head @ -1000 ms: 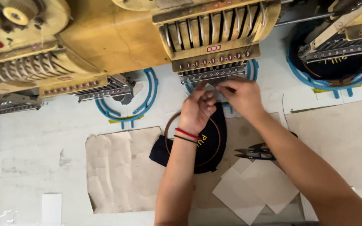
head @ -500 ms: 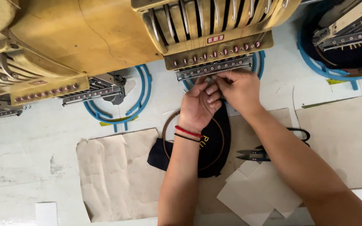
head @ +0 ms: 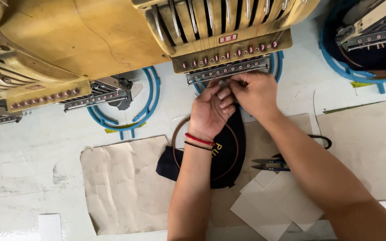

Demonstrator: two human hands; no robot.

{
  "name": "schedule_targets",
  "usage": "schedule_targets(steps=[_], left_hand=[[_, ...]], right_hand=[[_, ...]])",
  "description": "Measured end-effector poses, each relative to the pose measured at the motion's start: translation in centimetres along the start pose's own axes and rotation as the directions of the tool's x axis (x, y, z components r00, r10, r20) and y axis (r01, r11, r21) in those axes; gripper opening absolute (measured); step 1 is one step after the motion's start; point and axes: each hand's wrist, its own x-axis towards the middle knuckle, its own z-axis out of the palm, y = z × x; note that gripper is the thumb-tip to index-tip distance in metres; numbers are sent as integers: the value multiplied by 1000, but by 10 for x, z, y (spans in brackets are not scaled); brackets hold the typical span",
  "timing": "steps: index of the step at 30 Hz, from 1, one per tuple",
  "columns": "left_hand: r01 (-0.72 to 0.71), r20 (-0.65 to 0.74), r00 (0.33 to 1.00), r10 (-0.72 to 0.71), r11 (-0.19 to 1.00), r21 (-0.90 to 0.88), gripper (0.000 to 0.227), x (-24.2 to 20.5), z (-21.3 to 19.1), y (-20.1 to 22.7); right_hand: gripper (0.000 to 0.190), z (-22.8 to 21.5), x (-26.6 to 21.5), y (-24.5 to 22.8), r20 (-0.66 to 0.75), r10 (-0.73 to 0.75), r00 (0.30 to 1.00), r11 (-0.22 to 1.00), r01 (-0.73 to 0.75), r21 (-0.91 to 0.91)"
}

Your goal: Preparing fabric in a hoop with backing and loading it into an industrial embroidery machine

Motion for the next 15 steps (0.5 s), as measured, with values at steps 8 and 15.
schedule_targets(steps=[8,15], left_hand=[[-4,15,1000,4,1000,4,19,2,-5,-1],[0,-14,1000,0,1000,21,14,-1,3,0]], right_hand=[[4,1,-1,0,-1,22,1000,998,-22,-56],[4,-1,-1,-1,12,42,999,999,-42,-8]])
